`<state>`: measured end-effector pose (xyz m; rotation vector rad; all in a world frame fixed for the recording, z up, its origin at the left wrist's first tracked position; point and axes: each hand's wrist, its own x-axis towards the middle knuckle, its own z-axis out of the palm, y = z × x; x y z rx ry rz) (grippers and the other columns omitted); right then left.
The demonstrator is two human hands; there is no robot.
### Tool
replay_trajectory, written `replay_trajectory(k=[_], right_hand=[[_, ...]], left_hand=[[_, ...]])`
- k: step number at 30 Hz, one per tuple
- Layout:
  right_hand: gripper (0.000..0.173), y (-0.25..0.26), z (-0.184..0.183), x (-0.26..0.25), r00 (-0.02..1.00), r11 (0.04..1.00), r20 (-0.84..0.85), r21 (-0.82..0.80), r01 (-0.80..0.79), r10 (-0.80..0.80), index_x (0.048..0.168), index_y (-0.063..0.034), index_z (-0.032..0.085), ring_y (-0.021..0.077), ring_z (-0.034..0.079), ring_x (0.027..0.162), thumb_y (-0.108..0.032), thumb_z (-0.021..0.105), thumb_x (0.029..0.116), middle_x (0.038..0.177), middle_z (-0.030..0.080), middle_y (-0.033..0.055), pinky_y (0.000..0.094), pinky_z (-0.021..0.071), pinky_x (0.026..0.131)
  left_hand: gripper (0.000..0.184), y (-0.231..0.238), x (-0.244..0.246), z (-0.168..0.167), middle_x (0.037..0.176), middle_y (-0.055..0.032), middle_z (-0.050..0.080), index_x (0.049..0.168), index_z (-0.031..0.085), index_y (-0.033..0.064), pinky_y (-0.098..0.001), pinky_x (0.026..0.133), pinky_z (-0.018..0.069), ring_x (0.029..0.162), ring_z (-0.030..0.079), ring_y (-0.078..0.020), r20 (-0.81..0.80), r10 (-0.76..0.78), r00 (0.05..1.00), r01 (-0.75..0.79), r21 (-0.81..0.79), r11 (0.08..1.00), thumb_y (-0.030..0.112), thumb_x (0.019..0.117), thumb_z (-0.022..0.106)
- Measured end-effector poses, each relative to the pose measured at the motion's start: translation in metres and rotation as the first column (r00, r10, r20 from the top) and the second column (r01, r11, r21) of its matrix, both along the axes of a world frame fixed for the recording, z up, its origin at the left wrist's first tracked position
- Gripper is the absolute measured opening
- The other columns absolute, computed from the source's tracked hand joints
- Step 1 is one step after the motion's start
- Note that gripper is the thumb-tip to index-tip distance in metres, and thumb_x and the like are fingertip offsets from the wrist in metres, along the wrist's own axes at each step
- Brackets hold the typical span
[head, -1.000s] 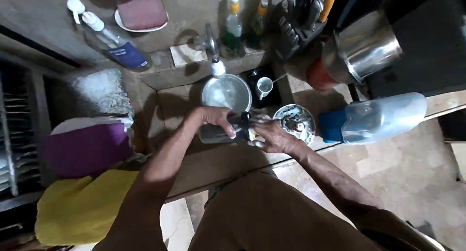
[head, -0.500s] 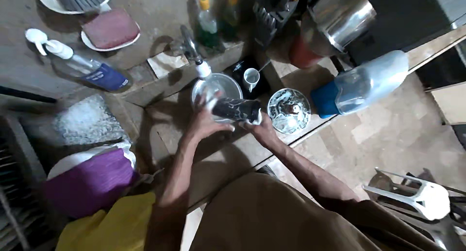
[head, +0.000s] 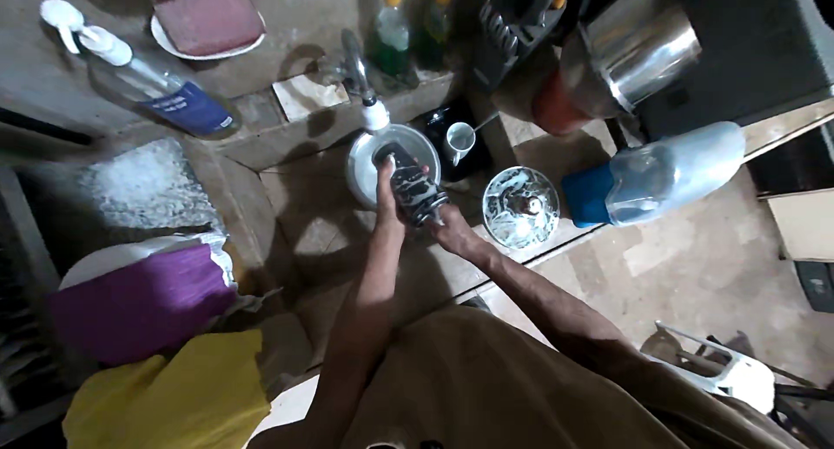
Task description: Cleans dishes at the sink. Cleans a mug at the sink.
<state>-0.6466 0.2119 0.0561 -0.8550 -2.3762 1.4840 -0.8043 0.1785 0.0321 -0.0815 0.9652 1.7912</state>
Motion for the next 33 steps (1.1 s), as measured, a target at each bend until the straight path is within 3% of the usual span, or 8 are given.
replay_trajectory(k=[4, 7, 11, 17, 20, 24, 29, 33], right_hand=[[0.01, 0.024, -0.047, 0.005, 0.974, 0.742, 0.113, 0.631, -0.225, 0.198, 0.086, -0.0045, 0.074, 0.0348, 0.071, 0.087, -0.011, 0.067, 0.0899, 0.084, 0.073, 0.0148, 0.0602, 0.0524, 0.094], [0.015, 0.006, -0.044, 0.003, 1.0, 0.956, 0.014, 0.293, 0.012, -0.017, 0.103, 0.0057, 0.072, 0.0359, 0.069, 0.103, -0.003, 0.065, 0.0919, 0.104, 0.071, 0.0232, 0.0534, 0.0535, 0.097], [0.028, -0.016, 0.003, -0.012, 0.959, 0.904, 0.028, -0.329, 0.274, -0.28, 0.129, -0.0061, 0.062, 0.0182, 0.065, 0.102, -0.012, 0.057, 0.1024, 0.117, 0.067, 0.0106, 0.0405, 0.0566, 0.089], [0.013, 0.039, -0.047, -0.006, 0.977, 0.785, 0.16, 0.582, -0.211, 0.144, 0.098, -0.0059, 0.078, 0.0316, 0.072, 0.099, -0.015, 0.072, 0.0912, 0.099, 0.076, 0.0138, 0.0524, 0.0536, 0.099], [0.023, 0.02, -0.016, -0.023, 0.994, 0.998, 0.094, 0.049, 0.045, -0.05, 0.114, 0.0124, 0.068, 0.0392, 0.064, 0.117, -0.002, 0.06, 0.0977, 0.117, 0.068, 0.0292, 0.0499, 0.0459, 0.109], [0.027, 0.027, 0.009, -0.021, 0.985, 0.949, -0.001, -0.267, 0.165, -0.171, 0.12, 0.0161, 0.062, 0.0356, 0.062, 0.116, 0.0, 0.051, 0.1011, 0.119, 0.065, 0.0312, 0.0453, 0.0458, 0.107], [0.015, 0.051, -0.021, -0.008, 0.962, 0.778, 0.215, 0.57, -0.265, 0.17, 0.094, -0.0026, 0.076, 0.0337, 0.072, 0.096, -0.016, 0.073, 0.0892, 0.095, 0.075, 0.0155, 0.0561, 0.0519, 0.098], [0.026, 0.012, 0.008, -0.027, 0.972, 0.983, 0.198, -0.1, 0.151, -0.129, 0.12, 0.0087, 0.066, 0.0317, 0.065, 0.11, -0.004, 0.063, 0.0975, 0.116, 0.068, 0.0247, 0.0462, 0.0508, 0.1]], left_hand=[[0.084, 0.009, 0.014, 0.009, 0.136, -0.0107, 0.062, 0.151, 0.044, 0.0201, -0.0527, 0.098, 0.0546, 0.123, 0.061, -0.026, -0.198, -0.037, 0.98, -0.056, -0.448, 0.892, 0.062, 0.085, 0.074], [0.084, 0.026, 0.013, 0.003, 0.135, -0.0121, 0.062, 0.151, 0.043, 0.0189, -0.0523, 0.096, 0.0564, 0.121, 0.063, -0.0266, -0.194, 0.036, 0.98, -0.112, -0.396, 0.911, 0.048, 0.0821, 0.082], [0.044, 0.012, 0.017, -0.008, 0.113, -0.0095, 0.07, 0.13, 0.057, 0.0119, -0.0429, 0.086, 0.0605, 0.1, 0.07, -0.0234, -0.076, 0.159, 0.984, -0.153, 0.073, 0.985, 0.045, 0.1072, 0.038], [0.057, 0.028, 0.032, 0.018, 0.123, -0.0103, 0.067, 0.143, 0.053, 0.012, -0.0465, 0.09, 0.0586, 0.107, 0.068, -0.0216, -0.242, -0.05, 0.969, -0.039, -0.35, 0.936, 0.051, 0.1018, 0.056], [0.039, 0.027, 0.037, 0.015, 0.106, -0.0028, 0.067, 0.129, 0.056, 0.0119, -0.0371, 0.08, 0.0586, 0.093, 0.067, -0.013, -0.204, 0.025, 0.979, -0.084, -0.286, 0.955, 0.042, 0.1047, 0.049], [0.04, 0.02, 0.033, 0.001, 0.106, -0.0016, 0.072, 0.125, 0.056, 0.0162, -0.039, 0.079, 0.0626, 0.096, 0.072, -0.015, -0.129, 0.059, 0.99, -0.07, -0.087, 0.994, 0.047, 0.1068, 0.038], [0.054, 0.032, 0.018, 0.041, 0.128, -0.0086, 0.064, 0.146, 0.047, 0.011, -0.0442, 0.094, 0.0568, 0.112, 0.065, -0.0181, -0.29, -0.059, 0.955, -0.038, -0.317, 0.948, 0.047, 0.1059, 0.049], [0.039, 0.041, 0.005, 0.026, 0.102, -0.0023, 0.067, 0.128, 0.057, 0.0128, -0.0369, 0.077, 0.0588, 0.088, 0.067, -0.0135, -0.214, 0.082, 0.973, -0.136, -0.25, 0.959, 0.043, 0.106, 0.046]])
